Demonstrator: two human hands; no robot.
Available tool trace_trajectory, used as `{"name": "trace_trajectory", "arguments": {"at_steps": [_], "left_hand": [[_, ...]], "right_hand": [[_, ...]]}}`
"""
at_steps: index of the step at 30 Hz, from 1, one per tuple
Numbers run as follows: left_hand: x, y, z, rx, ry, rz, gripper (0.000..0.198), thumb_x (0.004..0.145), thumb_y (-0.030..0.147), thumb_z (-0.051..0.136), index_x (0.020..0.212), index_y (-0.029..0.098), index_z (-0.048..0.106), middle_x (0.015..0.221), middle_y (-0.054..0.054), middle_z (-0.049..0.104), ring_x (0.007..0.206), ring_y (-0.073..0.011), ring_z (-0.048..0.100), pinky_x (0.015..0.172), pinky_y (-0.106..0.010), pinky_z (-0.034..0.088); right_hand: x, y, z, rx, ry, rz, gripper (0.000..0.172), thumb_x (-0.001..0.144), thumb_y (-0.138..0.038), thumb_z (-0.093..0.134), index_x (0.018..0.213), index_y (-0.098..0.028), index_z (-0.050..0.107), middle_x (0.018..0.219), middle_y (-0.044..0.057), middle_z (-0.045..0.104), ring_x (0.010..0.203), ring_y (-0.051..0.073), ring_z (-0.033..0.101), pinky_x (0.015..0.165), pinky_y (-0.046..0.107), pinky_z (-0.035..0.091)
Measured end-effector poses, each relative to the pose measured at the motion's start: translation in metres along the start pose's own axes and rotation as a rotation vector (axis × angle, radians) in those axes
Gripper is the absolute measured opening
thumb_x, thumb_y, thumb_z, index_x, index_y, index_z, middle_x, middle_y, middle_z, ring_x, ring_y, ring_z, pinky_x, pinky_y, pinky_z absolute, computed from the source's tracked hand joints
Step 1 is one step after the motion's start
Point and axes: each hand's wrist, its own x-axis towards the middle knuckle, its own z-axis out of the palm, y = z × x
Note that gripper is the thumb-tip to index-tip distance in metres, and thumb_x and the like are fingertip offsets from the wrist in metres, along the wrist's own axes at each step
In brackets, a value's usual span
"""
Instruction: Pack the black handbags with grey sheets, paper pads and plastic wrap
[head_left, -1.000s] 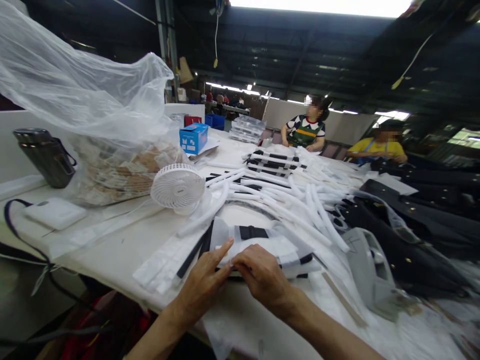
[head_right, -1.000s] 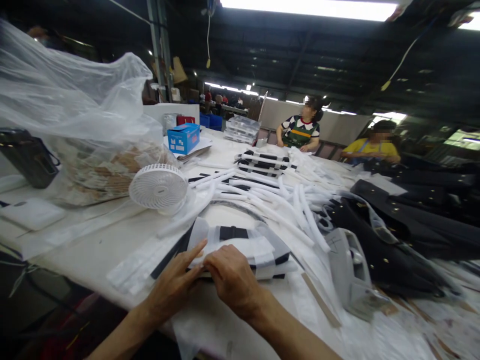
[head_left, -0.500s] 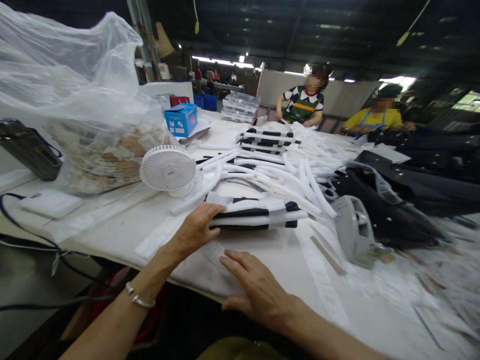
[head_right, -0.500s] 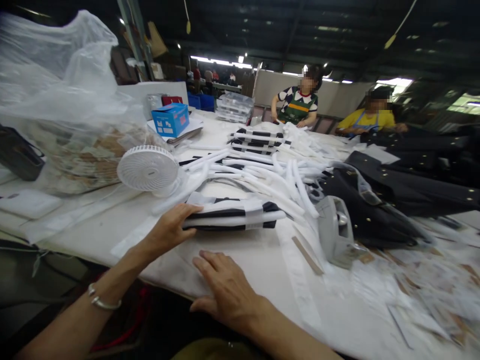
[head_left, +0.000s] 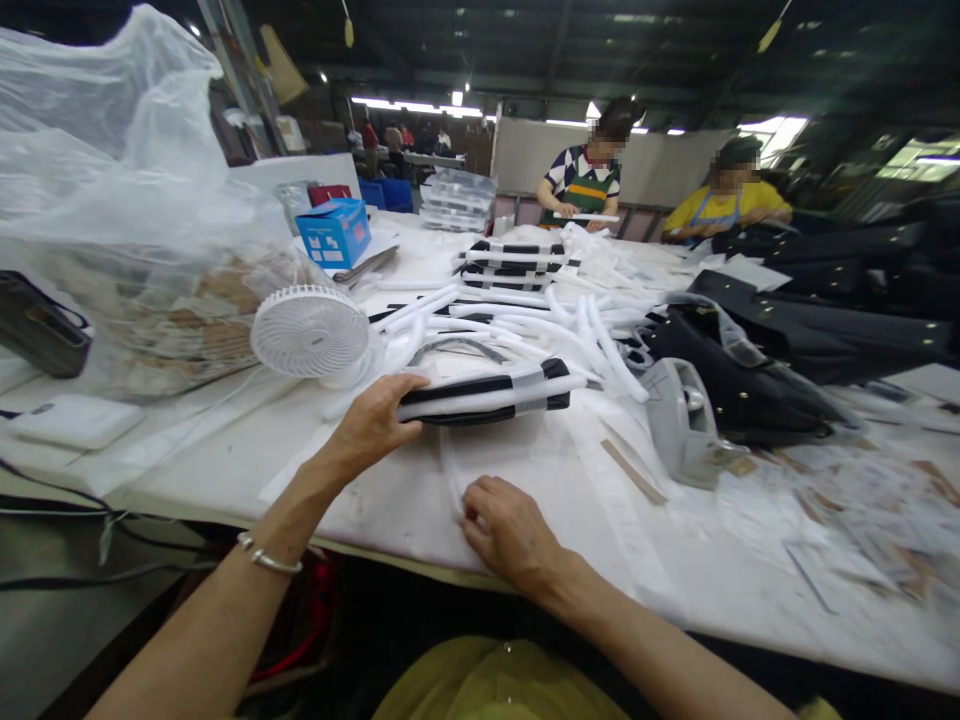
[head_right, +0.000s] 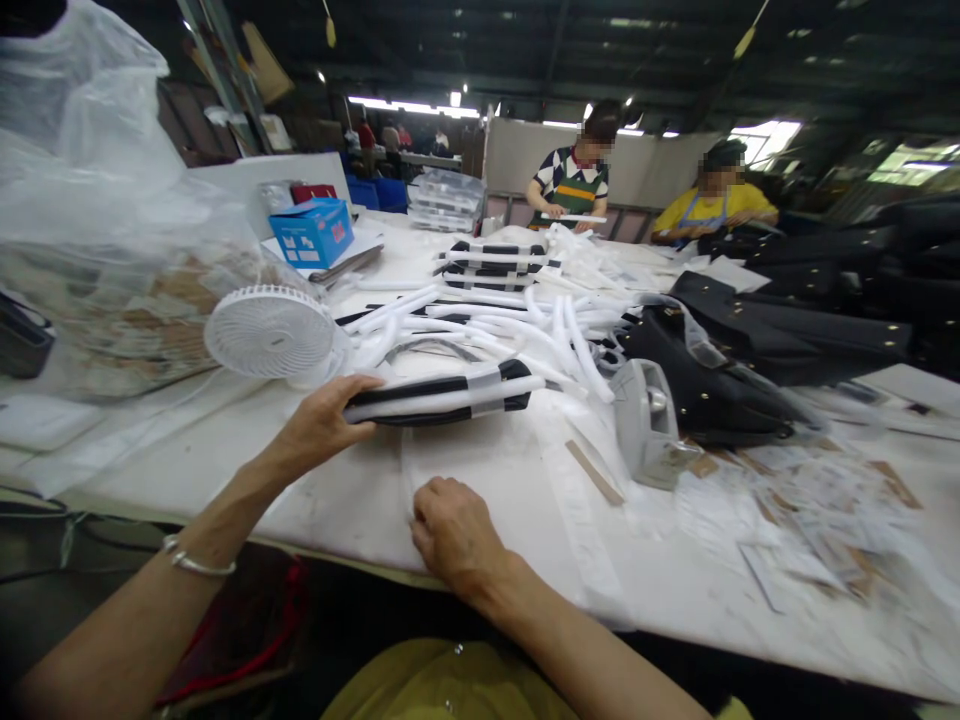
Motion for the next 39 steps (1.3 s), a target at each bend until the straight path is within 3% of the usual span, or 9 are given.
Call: {"name": "trace_trajectory", "arguments": {"at_steps": [5, 12, 15, 19, 23, 25, 31, 36, 39], "left_hand": [[-0.001, 0.004, 0.007, 0.013, 0.037, 0.007, 0.045, 0.074, 0.017, 0.059, 0.119, 0.020, 0.057, 0.113, -0.006, 0.066, 0.104, -0.0232, 0.062, 0.094, -0.038, 0.049], [0.011, 0.016, -0.001, -0.009, 0.008, -0.075, 0.045, 0.071, 0.018, 0.061, 0.116, 0.021, 0.059, 0.105, -0.003, 0.067, 0.093, -0.0216, 0.063, 0.086, -0.035, 0.049], [0.017, 0.019, -0.003, -0.027, -0.001, -0.109, 0.045, 0.071, 0.020, 0.061, 0.115, 0.022, 0.059, 0.105, -0.003, 0.067, 0.092, -0.0216, 0.063, 0.087, -0.035, 0.048], [0.021, 0.020, -0.003, -0.041, -0.008, -0.131, 0.044, 0.070, 0.022, 0.061, 0.114, 0.021, 0.060, 0.104, -0.003, 0.068, 0.092, -0.0218, 0.063, 0.085, -0.035, 0.047], [0.020, 0.020, -0.004, -0.046, -0.016, -0.145, 0.045, 0.069, 0.023, 0.061, 0.114, 0.022, 0.060, 0.103, -0.002, 0.068, 0.090, -0.0221, 0.063, 0.085, -0.034, 0.047], [0.020, 0.019, -0.005, -0.049, -0.022, -0.158, 0.046, 0.068, 0.024, 0.062, 0.114, 0.023, 0.060, 0.103, -0.002, 0.068, 0.090, -0.0223, 0.063, 0.085, -0.034, 0.047], [0.023, 0.020, -0.009, -0.072, -0.021, -0.169, 0.046, 0.067, 0.024, 0.061, 0.113, 0.023, 0.060, 0.104, -0.002, 0.069, 0.090, -0.0222, 0.064, 0.083, -0.032, 0.046], [0.027, 0.024, -0.012, -0.075, -0.033, -0.185, 0.046, 0.066, 0.024, 0.062, 0.112, 0.022, 0.061, 0.106, -0.002, 0.069, 0.092, -0.0229, 0.064, 0.084, -0.032, 0.046], [0.031, 0.024, -0.014, -0.080, -0.035, -0.199, 0.046, 0.066, 0.025, 0.063, 0.112, 0.023, 0.061, 0.106, -0.001, 0.069, 0.093, -0.0228, 0.064, 0.085, -0.031, 0.046]], "right_hand": [[-0.043, 0.016, -0.020, -0.070, 0.146, -0.122, 0.021, 0.085, -0.001, 0.050, 0.078, -0.020, 0.054, 0.080, 0.003, 0.060, 0.071, 0.017, 0.050, 0.064, 0.028, 0.040], [-0.044, 0.000, -0.065, -0.031, 0.273, -0.457, 0.030, 0.101, -0.011, 0.035, 0.084, -0.017, 0.059, 0.090, 0.007, 0.064, 0.083, 0.020, 0.050, 0.077, 0.035, 0.040], [-0.038, -0.006, -0.065, -0.066, 0.230, -0.556, 0.028, 0.101, -0.014, 0.040, 0.082, -0.018, 0.061, 0.080, 0.005, 0.064, 0.080, 0.019, 0.051, 0.078, 0.036, 0.039], [-0.035, -0.007, -0.049, -0.140, -0.054, -0.610, 0.016, 0.095, -0.020, 0.057, 0.080, -0.021, 0.061, 0.074, 0.001, 0.064, 0.075, 0.018, 0.052, 0.073, 0.034, 0.039], [-0.043, -0.003, -0.042, -0.094, -0.250, -0.499, 0.003, 0.089, -0.020, 0.064, 0.092, -0.021, 0.064, 0.086, 0.001, 0.069, 0.081, 0.018, 0.058, 0.075, 0.032, 0.041], [-0.045, 0.001, -0.044, 0.041, -0.250, -0.436, 0.015, 0.090, -0.026, 0.065, 0.104, -0.022, 0.065, 0.094, 0.001, 0.070, 0.086, 0.017, 0.061, 0.078, 0.029, 0.043], [-0.009, 0.026, -0.036, 0.175, 0.222, 0.062, 0.018, 0.092, -0.032, 0.061, 0.100, -0.019, 0.069, 0.103, 0.008, 0.070, 0.099, 0.024, 0.060, 0.091, 0.036, 0.042], [0.058, 0.037, -0.008, 0.064, 0.194, 0.356, 0.053, 0.084, -0.056, 0.065, 0.117, -0.014, 0.064, 0.126, 0.017, 0.062, 0.116, 0.033, 0.053, 0.098, 0.043, 0.039], [0.092, 0.033, 0.012, -0.041, 0.237, 0.371, 0.044, 0.082, -0.051, 0.067, 0.110, -0.017, 0.066, 0.118, 0.013, 0.066, 0.112, 0.031, 0.055, 0.096, 0.040, 0.038]]}}
